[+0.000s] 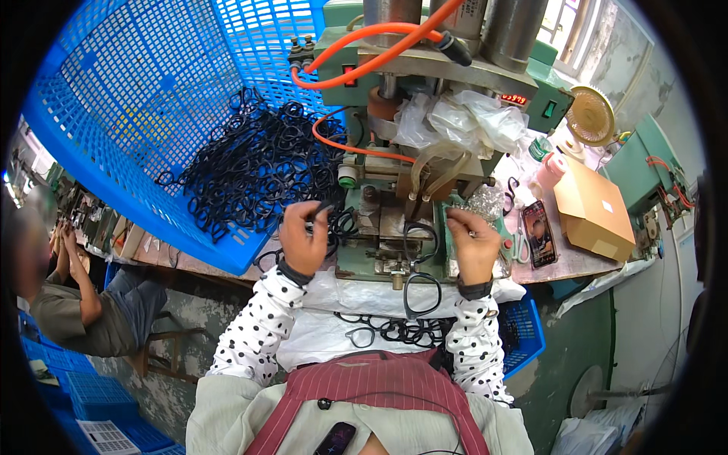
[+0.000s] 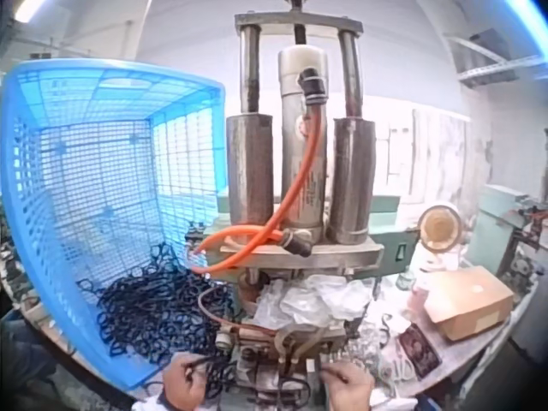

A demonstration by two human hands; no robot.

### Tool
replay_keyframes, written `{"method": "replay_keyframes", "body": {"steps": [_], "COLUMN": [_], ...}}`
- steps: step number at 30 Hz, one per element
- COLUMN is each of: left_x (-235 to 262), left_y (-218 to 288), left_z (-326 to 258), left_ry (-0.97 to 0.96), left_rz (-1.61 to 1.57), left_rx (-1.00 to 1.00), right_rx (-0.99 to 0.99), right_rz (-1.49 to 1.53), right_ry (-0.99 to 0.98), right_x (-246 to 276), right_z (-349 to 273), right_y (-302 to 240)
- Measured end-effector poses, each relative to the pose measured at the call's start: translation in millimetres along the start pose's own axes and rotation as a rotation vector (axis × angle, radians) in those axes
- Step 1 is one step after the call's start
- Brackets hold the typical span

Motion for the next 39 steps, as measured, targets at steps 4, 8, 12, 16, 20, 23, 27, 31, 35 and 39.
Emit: {"method": "replay_keyframes", "body": {"steps": [4,8,12,16,20,23,27,31,35,39], "left_x": [-5,-8,-13,-21,-25,-19,-33,-52,-56,-58], "left_y": [47,76,94,98,93,101,117,113,105,105], "left_z": [1,8,32,60,59,43,-16,-32,-34,-37], "left_ry": [-0.078,-0.099,-0.13,-0.127,-0.123,-0.157,-0.396,-0.504,-0.552,-0.556], "left_rz": [-0.109,-0.207,-0.188,-0.459,-0.528,-0.231,-0.389,-0.383,-0.387,-0.402], "left_rx": [-0.234,-0.264,-0.08,0.28,0.254,0.165,-0.586,-0.636,-0.66,-0.659], "right_rx": [0.16,0.062,0.028,0.015,-0.005,0.036,0.059,0.305,0.161,0.097], "right_rz": [-0.046,-0.105,-0.163,-0.048,0.365,0.345,0.169,-0.445,-0.859,-1.124], "right_ry": [-0.081,-0.006,-0.034,0.016,0.141,0.188,0.132,0.357,0.078,-0.07], "right_x": [-18,-31,-42,-49,-55,-56,-46,11,70,82], "right_z": [-10,-6,-11,-14,-19,-23,-19,13,29,6], "right_y": [-32,-11,-24,-22,-1,6,-1,35,120,102]}}
Point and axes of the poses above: each hand's wrist, its own z-axis towards the middle knuckle, its own x-axis out of the back of the hand, y = z × x, the point moved 5 cm from there along z, towards the middle knuckle, and after that the axes turned 7 degrees about y, right-handed, at the moved point
